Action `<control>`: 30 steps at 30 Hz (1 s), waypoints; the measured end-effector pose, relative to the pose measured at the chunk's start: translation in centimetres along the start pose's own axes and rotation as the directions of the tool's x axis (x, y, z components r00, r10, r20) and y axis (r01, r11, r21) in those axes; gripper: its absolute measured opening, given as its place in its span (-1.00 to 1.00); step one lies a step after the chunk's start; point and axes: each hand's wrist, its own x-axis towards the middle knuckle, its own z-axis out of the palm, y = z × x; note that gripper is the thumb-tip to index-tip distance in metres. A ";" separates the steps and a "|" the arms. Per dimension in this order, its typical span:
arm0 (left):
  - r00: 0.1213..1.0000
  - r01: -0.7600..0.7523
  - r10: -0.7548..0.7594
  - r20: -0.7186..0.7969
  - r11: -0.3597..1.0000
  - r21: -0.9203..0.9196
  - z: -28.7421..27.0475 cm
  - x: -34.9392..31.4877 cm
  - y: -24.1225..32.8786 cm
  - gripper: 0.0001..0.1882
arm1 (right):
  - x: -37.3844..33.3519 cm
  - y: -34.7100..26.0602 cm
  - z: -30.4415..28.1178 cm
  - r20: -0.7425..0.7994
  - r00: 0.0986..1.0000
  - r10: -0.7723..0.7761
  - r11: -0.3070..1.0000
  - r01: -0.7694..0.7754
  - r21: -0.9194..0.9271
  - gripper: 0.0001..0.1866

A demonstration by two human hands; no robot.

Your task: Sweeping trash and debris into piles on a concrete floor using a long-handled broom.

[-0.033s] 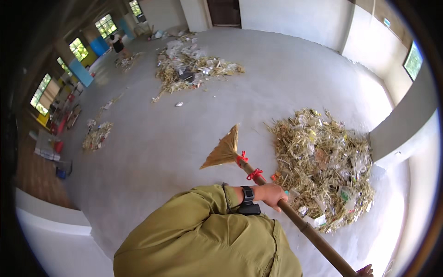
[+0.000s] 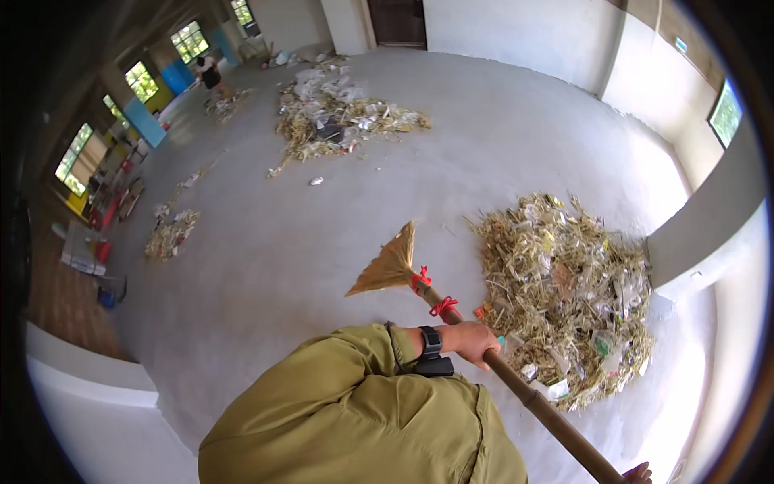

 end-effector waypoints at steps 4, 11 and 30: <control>0.985 0.123 -0.123 -0.118 0.992 -0.004 -0.2 -3.3 -5.6 -0.81 | 1.6 4.0 1.0 0.133 0.984 0.122 0.991 -0.129 0.045 -0.70; 0.933 0.276 -0.295 -0.208 0.954 -0.118 -3.6 -11.7 -13.5 -0.80 | 0.8 17.2 6.2 0.187 0.950 0.249 0.947 -0.279 0.157 -0.76; 0.595 0.562 -0.666 -0.450 0.745 -0.359 -2.6 -25.4 -27.1 -0.82 | -2.0 44.1 27.4 0.626 0.584 0.517 0.533 -0.792 0.299 -0.69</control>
